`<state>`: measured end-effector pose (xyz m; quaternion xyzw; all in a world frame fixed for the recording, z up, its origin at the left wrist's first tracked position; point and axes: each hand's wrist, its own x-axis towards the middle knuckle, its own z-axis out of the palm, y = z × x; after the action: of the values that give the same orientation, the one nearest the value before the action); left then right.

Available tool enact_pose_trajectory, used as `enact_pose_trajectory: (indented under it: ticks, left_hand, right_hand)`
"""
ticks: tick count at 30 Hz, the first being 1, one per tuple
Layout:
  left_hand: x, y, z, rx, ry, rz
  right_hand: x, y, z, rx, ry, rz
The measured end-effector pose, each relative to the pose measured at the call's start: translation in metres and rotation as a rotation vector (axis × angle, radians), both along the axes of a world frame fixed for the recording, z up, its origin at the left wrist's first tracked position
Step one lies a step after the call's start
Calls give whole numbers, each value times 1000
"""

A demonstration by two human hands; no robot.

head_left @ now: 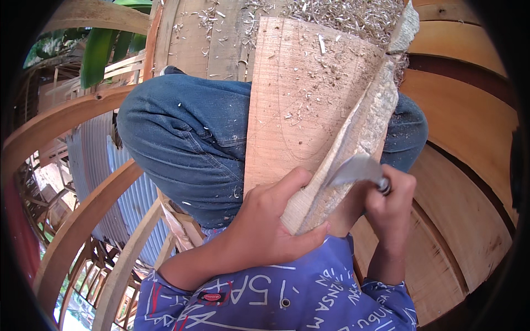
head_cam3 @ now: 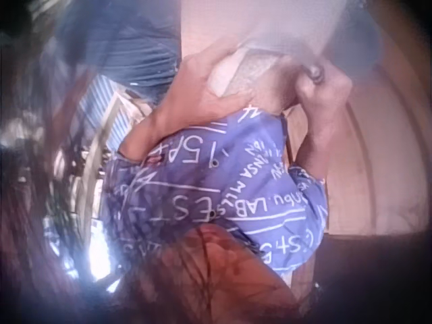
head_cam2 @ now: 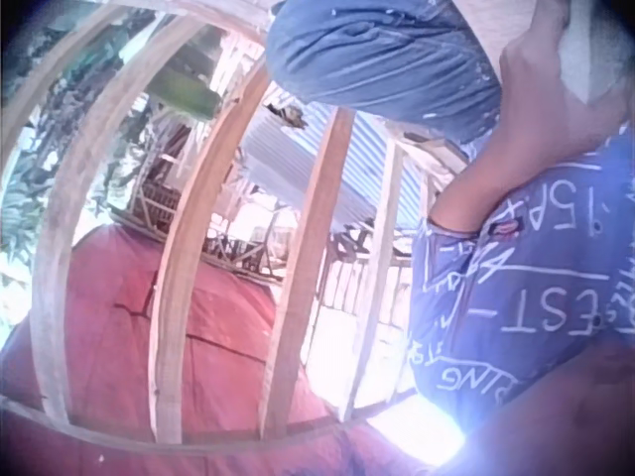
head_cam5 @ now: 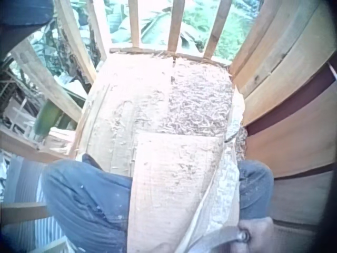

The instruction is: The person sits cross-legged on a wooden platform and uses a curved knife to shave thin strips from a long, slender piece of wood. The person holds the wood with their left hand and scrapes the surface with the knife in their right hand, creating a pile of wood shavings.

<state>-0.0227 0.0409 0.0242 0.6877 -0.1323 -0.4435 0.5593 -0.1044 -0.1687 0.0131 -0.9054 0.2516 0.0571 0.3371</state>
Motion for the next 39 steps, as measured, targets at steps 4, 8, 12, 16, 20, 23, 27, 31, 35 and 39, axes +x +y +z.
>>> enact_pose_trajectory:
  ticks: [4,8,12,16,20,23,27,31,35,39]
  left_hand:
    - [-5,4,6,-32,-7,26]
    - [-1,7,9,-66,30,31]
    - [7,3,-4,-52,7,49]
    - [-4,4,2,-31,-57,11]
    - [-5,0,7,-76,-24,-11]
    - [3,-5,-3,-37,53,7]
    - [0,-4,1,-6,29,1]
    - [-12,-1,11,-127,54,-75]
    - [-1,-13,-1,-19,-14,-34]
    - [-1,-11,9,-32,-12,-40]
  right_hand:
    - [0,-7,-7,31,-27,5]
    - [14,-26,-13,-35,47,-189]
    - [1,10,-5,40,24,41]
    - [0,-5,-12,61,-36,-5]
    - [17,-33,-17,-51,-14,-213]
    - [7,-17,-10,-65,21,-9]
    - [6,-7,-14,-11,-9,54]
    - [16,-58,-31,-45,-76,-293]
    - [10,-9,-2,-1,-37,66]
    - [9,-24,-9,-30,-35,-3]
